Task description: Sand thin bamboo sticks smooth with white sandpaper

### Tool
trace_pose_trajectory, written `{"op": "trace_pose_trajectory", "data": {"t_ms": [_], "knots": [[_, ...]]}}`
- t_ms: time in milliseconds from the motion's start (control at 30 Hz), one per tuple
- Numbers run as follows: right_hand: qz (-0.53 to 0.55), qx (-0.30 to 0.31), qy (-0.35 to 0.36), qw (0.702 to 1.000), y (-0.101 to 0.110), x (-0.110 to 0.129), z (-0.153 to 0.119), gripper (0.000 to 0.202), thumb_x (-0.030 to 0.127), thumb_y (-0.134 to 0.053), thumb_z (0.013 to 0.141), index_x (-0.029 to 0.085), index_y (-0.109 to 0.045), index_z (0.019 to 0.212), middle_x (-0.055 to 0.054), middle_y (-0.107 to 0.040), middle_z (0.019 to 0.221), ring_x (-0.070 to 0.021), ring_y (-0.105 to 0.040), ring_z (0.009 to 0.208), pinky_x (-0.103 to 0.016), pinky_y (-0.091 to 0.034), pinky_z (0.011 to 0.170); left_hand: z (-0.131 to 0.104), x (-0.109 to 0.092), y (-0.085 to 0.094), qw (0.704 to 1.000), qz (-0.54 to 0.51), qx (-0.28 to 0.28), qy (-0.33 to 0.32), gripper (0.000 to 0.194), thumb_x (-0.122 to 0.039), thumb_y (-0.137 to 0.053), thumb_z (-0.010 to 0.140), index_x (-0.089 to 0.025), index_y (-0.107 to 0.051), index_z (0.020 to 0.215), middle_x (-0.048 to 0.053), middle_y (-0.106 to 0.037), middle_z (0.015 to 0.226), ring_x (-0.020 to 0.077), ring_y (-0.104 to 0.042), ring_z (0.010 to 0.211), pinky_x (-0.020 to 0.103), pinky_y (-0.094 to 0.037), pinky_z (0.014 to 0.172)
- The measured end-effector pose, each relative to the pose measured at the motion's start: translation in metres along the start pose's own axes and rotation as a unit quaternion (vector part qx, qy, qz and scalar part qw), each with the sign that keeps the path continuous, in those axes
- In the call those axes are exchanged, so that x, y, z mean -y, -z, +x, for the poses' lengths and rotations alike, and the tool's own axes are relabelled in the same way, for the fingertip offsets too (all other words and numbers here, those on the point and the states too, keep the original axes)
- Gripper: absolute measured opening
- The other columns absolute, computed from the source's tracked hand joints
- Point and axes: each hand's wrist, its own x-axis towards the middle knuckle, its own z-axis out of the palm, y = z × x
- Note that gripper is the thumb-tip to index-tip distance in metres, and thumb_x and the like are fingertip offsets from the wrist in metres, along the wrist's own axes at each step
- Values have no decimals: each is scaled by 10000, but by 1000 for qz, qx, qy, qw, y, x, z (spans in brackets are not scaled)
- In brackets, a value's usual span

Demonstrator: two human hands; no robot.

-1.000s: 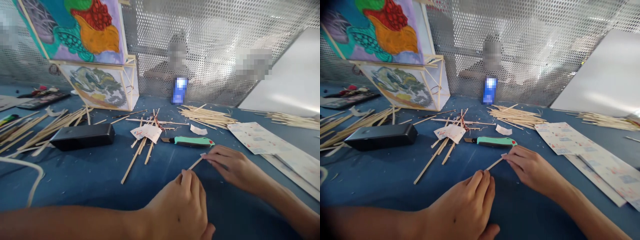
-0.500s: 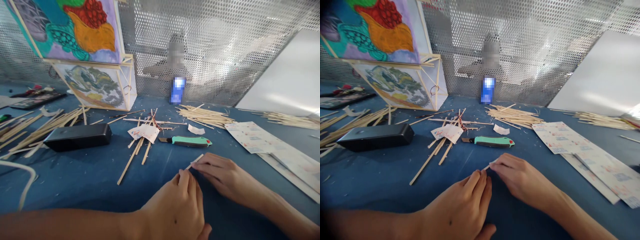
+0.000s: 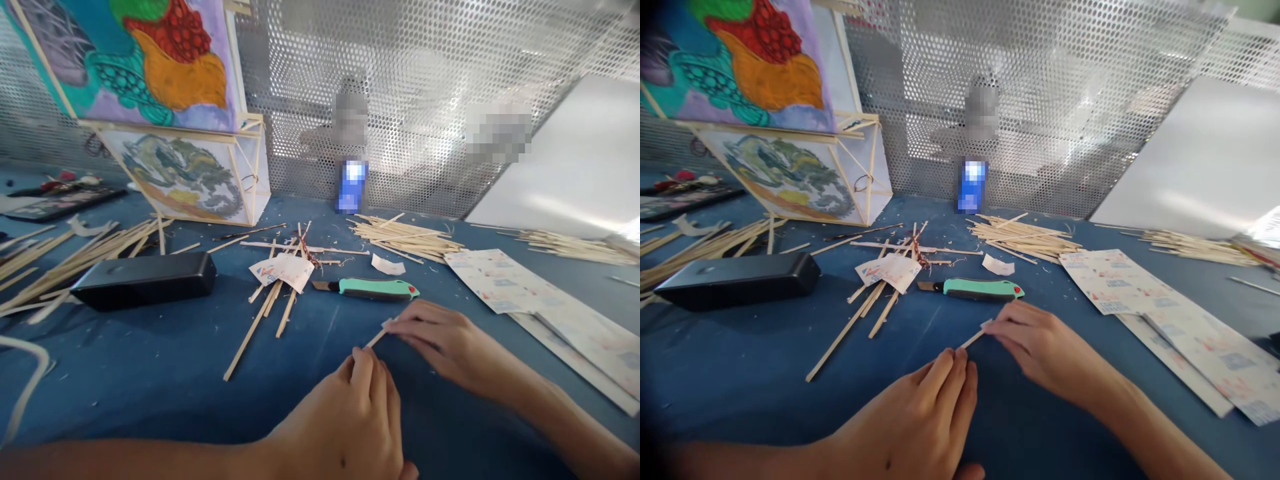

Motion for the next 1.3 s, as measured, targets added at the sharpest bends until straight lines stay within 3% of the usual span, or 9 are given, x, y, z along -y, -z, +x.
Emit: {"op": "trace_pose_trajectory", "data": {"t_ms": [133,300,400,500,633,867,1033,1167,1300], "knots": [[-16,-17,-9,1000,0,2,-2,293,120,-526,1049,217,-692,1270,-64,-700,1052,-175,-686,980,-323,-589,850,0,-1,1,1000,0,3,0,619,-476,-361,1087,-24,-780,1147,204,-776,1150,343,-701,1062,428,-461,931],[37,31,18,999,-1,13,0,306,96,-497,1058,209,-665,1288,-65,-708,1127,-155,-679,1038,-286,-583,899,4,0,1,1000,10,16,2,611,-510,-413,1057,-34,-792,1121,198,-784,1124,332,-713,1017,425,-460,929],[-10,6,-3,1000,1,3,-2,295,109,-521,1054,215,-672,1283,-58,-688,1056,-158,-678,955,-299,-576,830,4,0,3,1000,0,21,5,609,-491,-395,1068,-28,-784,1136,202,-778,1140,339,-710,1055,432,-456,937],[-23,-9,-15,1000,1,1,-4,315,82,-510,1046,199,-660,1298,-71,-685,1067,-169,-678,974,-318,-576,860,4,-1,5,999,-7,37,7,592,-466,-386,1071,-28,-778,1139,210,-770,1162,341,-708,1074,429,-459,930],[30,20,25,999,-3,15,1,324,62,-498,1039,179,-658,1296,-80,-706,1119,-170,-677,1032,-305,-588,901,4,-1,6,999,-3,47,6,622,-466,-358,1075,3,-752,1181,228,-764,1162,338,-709,1065,423,-468,930],[-35,-24,-11,999,-2,6,-1,287,101,-538,1041,196,-688,1267,-61,-686,1019,-162,-676,933,-313,-581,832,3,-2,4,999,-13,40,9,599,-416,-322,1088,-10,-760,1134,240,-756,1172,356,-707,1083,434,-468,895],[4,8,15,1000,-7,15,2,285,110,-509,1054,178,-689,1265,-67,-692,1029,-157,-675,933,-287,-584,815,2,-3,7,999,-6,44,5,610,-431,-335,1080,9,-745,1177,243,-756,1168,354,-707,1075,441,-467,933],[-78,-14,-15,997,-3,11,3,247,162,-502,1069,178,-726,1171,-51,-641,910,-162,-643,786,-313,-553,708,2,-2,6,999,-8,31,5,602,-435,-340,1083,-11,-763,1146,220,-767,1152,342,-712,1061,426,-466,913],[-38,14,-4,999,-4,17,3,262,123,-474,1063,162,-717,1153,-63,-658,943,-165,-665,842,-300,-577,774,3,0,6,1000,7,28,0,607,-449,-362,1080,0,-762,1157,225,-772,1135,344,-714,1049,426,-463,923]]}}
